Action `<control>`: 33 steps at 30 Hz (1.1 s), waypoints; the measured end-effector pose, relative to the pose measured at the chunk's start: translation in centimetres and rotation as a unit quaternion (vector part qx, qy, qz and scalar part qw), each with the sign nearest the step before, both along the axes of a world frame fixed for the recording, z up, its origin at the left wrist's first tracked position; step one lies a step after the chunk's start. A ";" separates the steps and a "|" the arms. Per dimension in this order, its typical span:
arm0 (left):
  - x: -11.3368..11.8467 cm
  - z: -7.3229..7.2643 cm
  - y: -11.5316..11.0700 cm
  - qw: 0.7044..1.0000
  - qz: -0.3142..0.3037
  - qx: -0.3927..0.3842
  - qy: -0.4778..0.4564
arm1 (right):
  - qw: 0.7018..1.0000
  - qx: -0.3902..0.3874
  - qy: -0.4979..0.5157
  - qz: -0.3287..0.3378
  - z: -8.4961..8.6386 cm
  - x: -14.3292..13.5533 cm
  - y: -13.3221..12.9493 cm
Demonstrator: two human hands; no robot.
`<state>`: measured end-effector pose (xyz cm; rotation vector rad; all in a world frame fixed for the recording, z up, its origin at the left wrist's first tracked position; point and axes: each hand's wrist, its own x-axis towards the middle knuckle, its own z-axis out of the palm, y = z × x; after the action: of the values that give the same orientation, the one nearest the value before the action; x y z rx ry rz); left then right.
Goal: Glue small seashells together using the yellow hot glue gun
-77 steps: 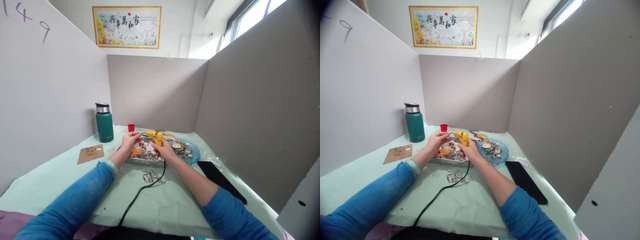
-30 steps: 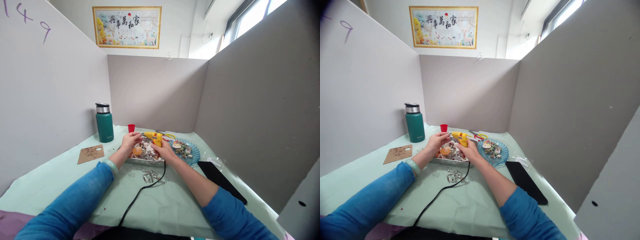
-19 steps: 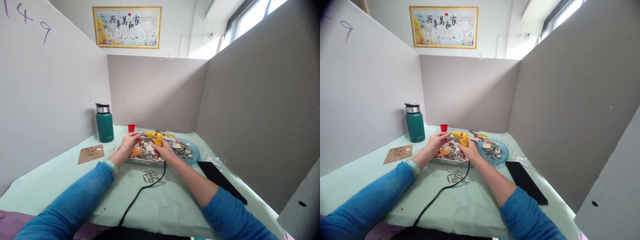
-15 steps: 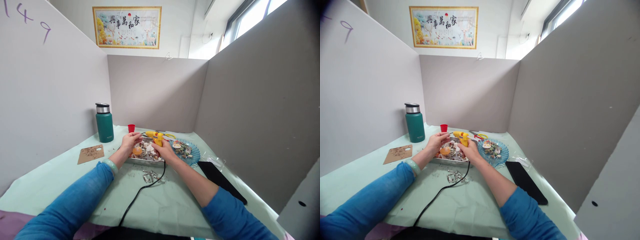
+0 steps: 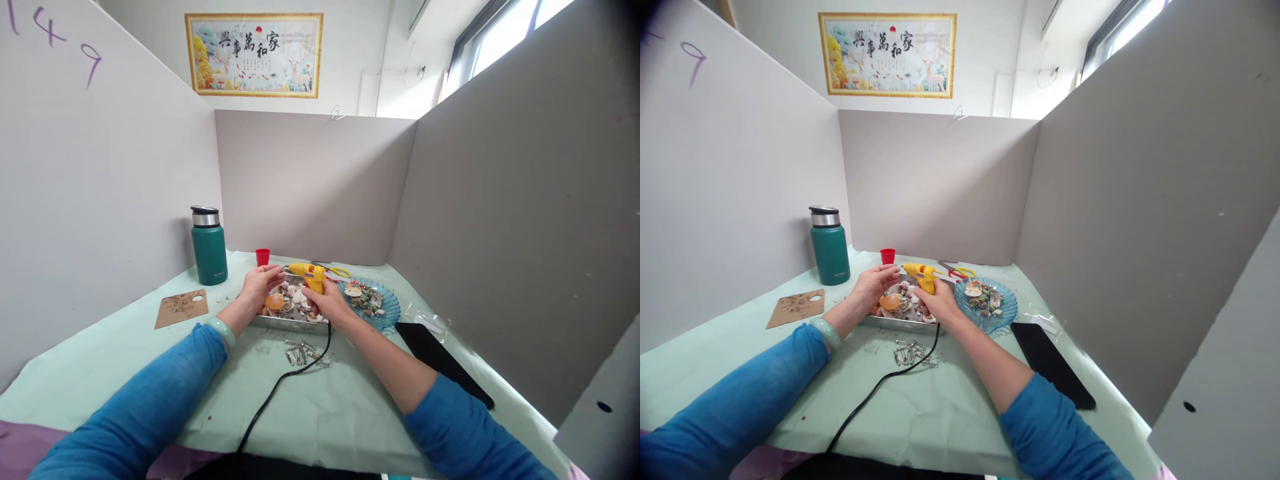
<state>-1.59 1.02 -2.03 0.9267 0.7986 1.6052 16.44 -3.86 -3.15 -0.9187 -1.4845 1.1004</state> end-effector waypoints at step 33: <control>0.0 0.0 0.0 1.000 -0.011 0.005 -0.002 | 1.000 0.003 -0.004 0.012 -0.1 0.0 0.1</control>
<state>-1.60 1.00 -2.01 0.9356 0.7757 1.5923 16.47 -3.72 -3.30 -0.9047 -1.5083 1.1101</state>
